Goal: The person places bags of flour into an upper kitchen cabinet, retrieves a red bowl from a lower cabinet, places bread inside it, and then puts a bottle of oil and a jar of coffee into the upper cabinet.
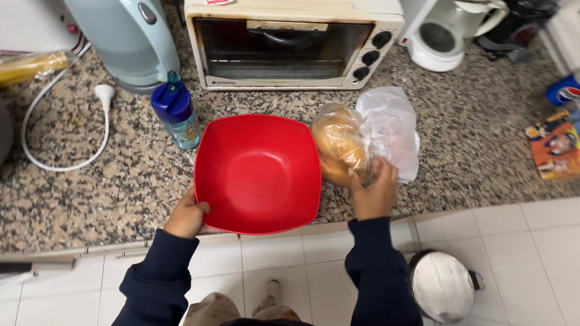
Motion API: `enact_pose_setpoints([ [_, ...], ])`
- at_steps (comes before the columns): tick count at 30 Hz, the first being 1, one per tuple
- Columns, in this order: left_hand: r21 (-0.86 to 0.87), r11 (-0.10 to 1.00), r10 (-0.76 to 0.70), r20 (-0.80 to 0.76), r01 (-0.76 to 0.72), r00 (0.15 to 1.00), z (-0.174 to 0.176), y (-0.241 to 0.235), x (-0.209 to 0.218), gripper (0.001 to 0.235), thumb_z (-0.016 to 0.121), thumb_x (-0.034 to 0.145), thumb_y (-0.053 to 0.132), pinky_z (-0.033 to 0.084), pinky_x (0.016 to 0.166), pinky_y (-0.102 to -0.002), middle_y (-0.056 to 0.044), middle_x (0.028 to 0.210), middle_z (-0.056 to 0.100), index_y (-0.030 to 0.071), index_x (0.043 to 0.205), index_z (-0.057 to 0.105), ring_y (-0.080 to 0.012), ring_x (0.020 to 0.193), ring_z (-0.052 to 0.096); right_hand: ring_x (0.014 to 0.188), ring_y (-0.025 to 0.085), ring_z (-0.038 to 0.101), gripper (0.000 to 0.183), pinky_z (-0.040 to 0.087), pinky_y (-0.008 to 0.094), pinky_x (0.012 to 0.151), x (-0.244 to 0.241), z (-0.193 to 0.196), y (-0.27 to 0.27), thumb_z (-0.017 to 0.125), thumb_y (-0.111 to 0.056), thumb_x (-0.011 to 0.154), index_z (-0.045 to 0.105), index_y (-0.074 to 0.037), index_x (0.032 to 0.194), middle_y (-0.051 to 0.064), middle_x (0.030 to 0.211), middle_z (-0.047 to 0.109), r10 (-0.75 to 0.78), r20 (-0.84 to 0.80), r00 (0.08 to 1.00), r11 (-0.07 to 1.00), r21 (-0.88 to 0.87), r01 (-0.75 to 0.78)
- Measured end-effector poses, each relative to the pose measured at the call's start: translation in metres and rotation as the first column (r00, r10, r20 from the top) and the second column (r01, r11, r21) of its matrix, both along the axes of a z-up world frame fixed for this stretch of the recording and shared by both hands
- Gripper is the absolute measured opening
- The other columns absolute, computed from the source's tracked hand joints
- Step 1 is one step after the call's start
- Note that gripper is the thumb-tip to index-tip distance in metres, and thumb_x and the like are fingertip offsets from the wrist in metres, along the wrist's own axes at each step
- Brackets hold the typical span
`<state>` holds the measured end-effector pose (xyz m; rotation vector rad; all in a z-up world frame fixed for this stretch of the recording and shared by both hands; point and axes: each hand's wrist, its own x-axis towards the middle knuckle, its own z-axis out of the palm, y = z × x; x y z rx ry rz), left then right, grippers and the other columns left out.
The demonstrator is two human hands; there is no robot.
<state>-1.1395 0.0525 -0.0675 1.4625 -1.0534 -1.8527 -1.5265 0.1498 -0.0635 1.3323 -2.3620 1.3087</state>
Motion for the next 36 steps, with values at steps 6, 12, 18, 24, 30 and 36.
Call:
enact_pose_setpoints([
  [6, -0.027, 0.995, 0.100, 0.027, -0.100, 0.995, -0.120, -0.013, 0.009, 0.060, 0.047, 0.087, -0.006, 0.061, 0.062, -0.066, -0.035, 0.121, 0.064, 0.001, 0.146, 0.049, -0.0509, 0.089, 0.071, 0.153, 0.041, 0.023, 0.132, 0.027, 0.065, 0.119, -0.024, 0.023, -0.046, 0.093, -0.053, 0.062, 0.021, -0.014, 0.166, 0.012, 0.169, 0.026, 0.118, 0.110, 0.987, 0.828, 0.538, -0.159],
  [12, -0.150, 0.984, 0.104, 0.021, -0.100, 0.994, -0.073, 0.003, -0.002, 0.056, 0.048, 0.086, -0.010, 0.057, 0.075, -0.063, -0.034, 0.121, 0.065, -0.004, 0.142, 0.054, -0.0449, 0.104, 0.066, 0.138, 0.034, 0.049, 0.123, 0.033, 0.056, 0.117, -0.033, 0.005, -0.067, 0.092, -0.058, 0.062, 0.033, -0.015, 0.161, 0.012, 0.145, 0.056, 0.104, 0.048, 0.993, 0.775, 0.622, -0.111],
  [18, -0.030, 0.989, 0.145, 0.017, -0.144, 0.989, -0.021, 0.012, -0.017, 0.058, 0.049, 0.088, -0.008, 0.059, 0.056, -0.068, -0.037, 0.121, 0.062, 0.001, 0.145, 0.049, -0.0528, 0.090, 0.069, 0.132, 0.039, 0.056, 0.097, 0.043, 0.049, 0.113, -0.053, -0.034, -0.070, 0.096, -0.036, 0.058, 0.056, -0.010, 0.143, 0.015, 0.137, 0.059, 0.092, 0.229, 0.969, 0.976, 0.173, -0.134],
  [24, -0.003, 0.994, 0.112, 0.025, -0.112, 0.993, -0.029, 0.009, -0.020, 0.058, 0.047, 0.090, -0.005, 0.061, 0.056, -0.062, -0.033, 0.115, 0.067, 0.006, 0.147, 0.049, -0.0509, 0.084, 0.073, 0.133, 0.030, 0.057, 0.102, 0.049, 0.036, 0.108, -0.041, -0.013, -0.080, 0.102, -0.023, 0.058, 0.056, -0.014, 0.148, 0.016, 0.139, 0.054, 0.005, 0.498, 0.867, 0.990, -0.125, 0.066],
  [30, -0.142, 0.989, 0.063, 0.082, -0.051, 0.995, -0.014, 0.023, -0.026, 0.062, 0.050, 0.081, -0.009, 0.060, 0.065, -0.066, -0.038, 0.119, 0.067, -0.002, 0.143, 0.052, -0.0520, 0.100, 0.070, 0.109, 0.029, 0.065, 0.082, 0.052, 0.037, 0.095, -0.028, 0.088, -0.078, 0.104, -0.013, 0.060, 0.060, -0.009, 0.128, 0.017, 0.114, 0.064, 0.166, 0.274, 0.947, 0.905, -0.423, -0.036],
  [36, -0.289, 0.957, 0.016, 0.024, -0.009, 1.000, 0.013, 0.026, -0.054, 0.068, 0.050, 0.077, -0.013, 0.039, 0.110, -0.065, -0.036, 0.128, 0.065, -0.006, 0.145, 0.050, -0.0489, 0.127, 0.058, 0.108, 0.024, 0.065, 0.085, 0.057, 0.039, 0.090, 0.008, 0.152, -0.068, 0.106, -0.023, 0.066, 0.056, -0.013, 0.134, 0.011, 0.118, 0.065, 0.336, 0.388, 0.858, 0.907, -0.378, -0.184],
])
